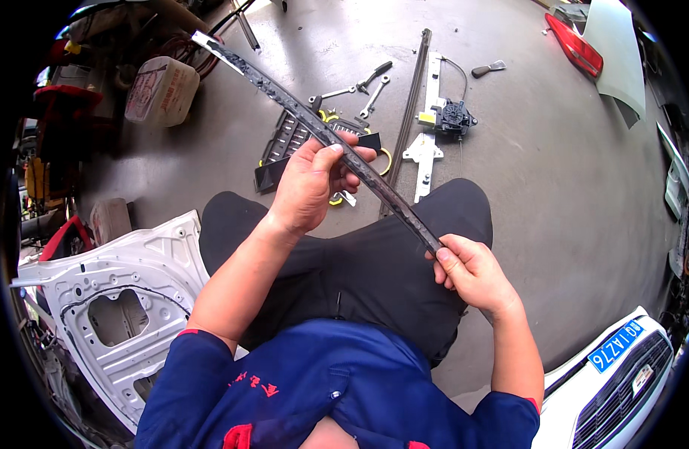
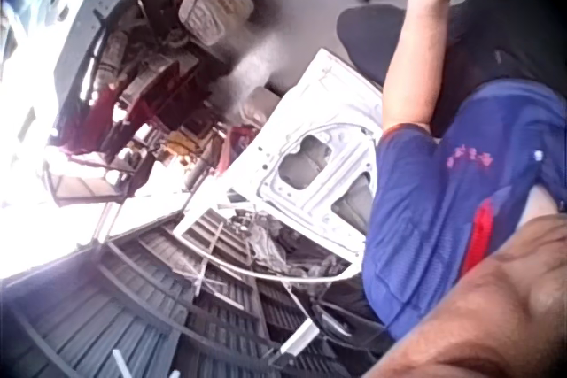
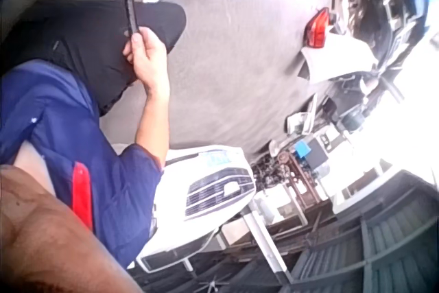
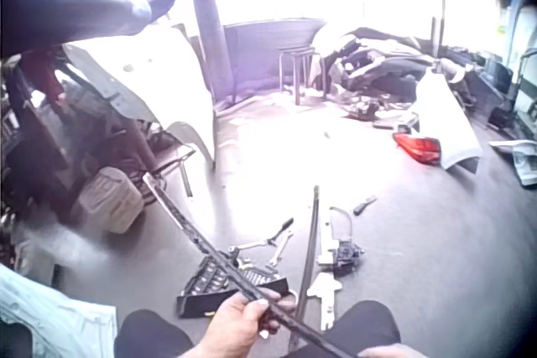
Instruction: The person sits on the floor and assembles a long rubber weather stripping seal. They insert a thin metal retaining strip into the rubber channel and then attach a small metal clip to the end of the assembly. The person handles the components by hand, aligning and pressing them together.
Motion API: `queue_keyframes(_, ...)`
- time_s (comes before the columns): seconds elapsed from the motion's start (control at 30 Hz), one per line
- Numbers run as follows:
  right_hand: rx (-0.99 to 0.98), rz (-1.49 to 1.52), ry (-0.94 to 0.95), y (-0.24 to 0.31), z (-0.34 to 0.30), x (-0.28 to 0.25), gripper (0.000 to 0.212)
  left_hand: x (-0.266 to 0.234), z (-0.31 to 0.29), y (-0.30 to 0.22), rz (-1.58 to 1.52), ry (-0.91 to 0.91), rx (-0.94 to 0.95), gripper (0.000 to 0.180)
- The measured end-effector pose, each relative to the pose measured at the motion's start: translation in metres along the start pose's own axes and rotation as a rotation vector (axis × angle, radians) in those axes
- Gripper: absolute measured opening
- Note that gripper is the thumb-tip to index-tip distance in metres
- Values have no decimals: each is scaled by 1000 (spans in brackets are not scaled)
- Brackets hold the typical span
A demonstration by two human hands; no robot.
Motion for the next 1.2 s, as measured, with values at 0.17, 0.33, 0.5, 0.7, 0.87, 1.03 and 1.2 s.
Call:
queue_keyframes(0.17, -29, 107, -25, 10, 16, -14, 32, 1, -2, 15, -46, -92, -54, 22)
queue_keyframes(0.33, 1, -127, -49, 13, 49, -14, 22, -7, -11, 1, -70, 33, -79, 39)
queue_keyframes(0.5, -62, -195, -33, 7, 47, -26, 22, -51, -22, -25, -179, 99, 81, 52)
queue_keyframes(0.7, -61, -320, -23, 9, 48, -36, 32, -54, -31, -21, -168, -2, 92, 30)
queue_keyframes(0.87, -161, -443, -25, 11, 60, -15, 36, -45, -45, -18, -126, -12, 56, 37)
queue_keyframes(1.03, -219, -489, -32, 18, 54, -18, 39, -51, -60, -22, -20, 64, 22, 44)
queue_keyframes(1.2, -249, -562, -71, 22, 53, -23, 39, -63, -70, -25, -43, 65, 90, 37)
Point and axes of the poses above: each hand's wrist, its own z-axis towards the middle knuckle, its own x-axis out of the palm, y = z × x, the point moved 2 cm from there along z, towards the middle knuckle, and after that the axes turned 2 degrees about -x, right-handed, at the moved point
